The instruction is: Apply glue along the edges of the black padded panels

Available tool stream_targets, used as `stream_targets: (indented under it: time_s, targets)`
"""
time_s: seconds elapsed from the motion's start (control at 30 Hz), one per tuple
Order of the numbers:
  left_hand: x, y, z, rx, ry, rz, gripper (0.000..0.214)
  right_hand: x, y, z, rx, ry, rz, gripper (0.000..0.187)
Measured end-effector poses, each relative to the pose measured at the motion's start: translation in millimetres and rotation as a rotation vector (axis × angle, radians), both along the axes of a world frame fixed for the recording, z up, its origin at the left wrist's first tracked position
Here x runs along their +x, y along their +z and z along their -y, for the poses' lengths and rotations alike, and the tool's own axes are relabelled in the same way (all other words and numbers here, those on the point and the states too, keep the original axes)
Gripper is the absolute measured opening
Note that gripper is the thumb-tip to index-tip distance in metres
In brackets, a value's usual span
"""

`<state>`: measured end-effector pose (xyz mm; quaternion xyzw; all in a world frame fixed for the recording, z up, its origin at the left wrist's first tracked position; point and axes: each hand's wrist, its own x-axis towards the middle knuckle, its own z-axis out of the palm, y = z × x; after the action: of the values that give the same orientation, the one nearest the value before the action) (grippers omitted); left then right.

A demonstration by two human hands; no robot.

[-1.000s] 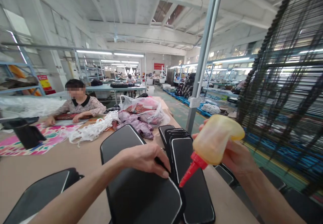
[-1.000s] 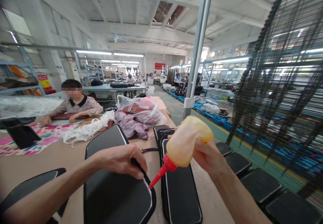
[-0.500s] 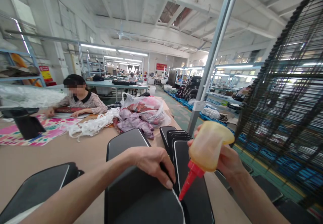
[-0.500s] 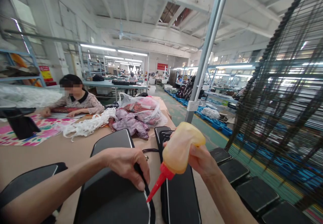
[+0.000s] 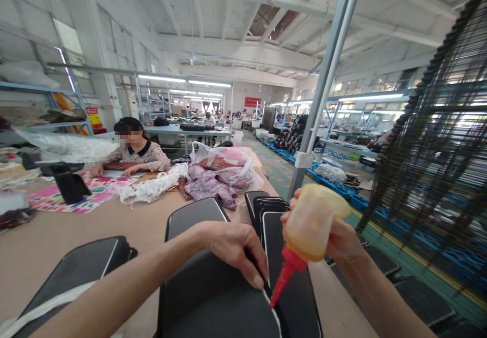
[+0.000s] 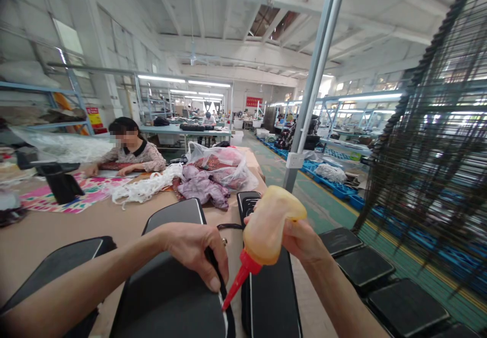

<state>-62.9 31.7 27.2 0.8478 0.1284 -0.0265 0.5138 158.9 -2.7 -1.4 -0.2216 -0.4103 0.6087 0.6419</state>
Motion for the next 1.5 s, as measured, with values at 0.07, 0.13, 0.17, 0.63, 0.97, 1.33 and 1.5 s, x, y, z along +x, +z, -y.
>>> stream_targets:
  time_s: [0.07,0.13,0.17,0.63,0.97,1.33,1.5]
  targets:
    - [3,-0.1,1,0.008,-0.006,0.005,0.046,4,-0.9,2,0.007,-0.01,0.003,0.06]
    - [6,-0.2,2,0.016,-0.004,0.001,0.05,8,-1.6,4,0.025,-0.018,0.02,0.058]
    - [7,0.0,3,0.02,-0.001,-0.002,0.053,9,-1.9,5,0.034,-0.021,0.027,0.058]
    - [16,3.7,11,0.059,0.074,-0.018,0.061,27,-10.8,8,0.078,-0.025,0.039,0.056]
    - [4,-1.9,2,0.075,0.223,-0.002,0.048,43,-26.6,7,0.127,-0.016,-0.029,0.062]
    - [-5,-10.2,-7,0.178,0.445,0.018,0.038,53,-39.1,11,0.069,-0.306,-0.075,0.048]
    - [-4,-16.8,-8,0.179,0.559,0.025,0.034,56,-35.8,10,0.066,-0.406,-0.044,0.054]
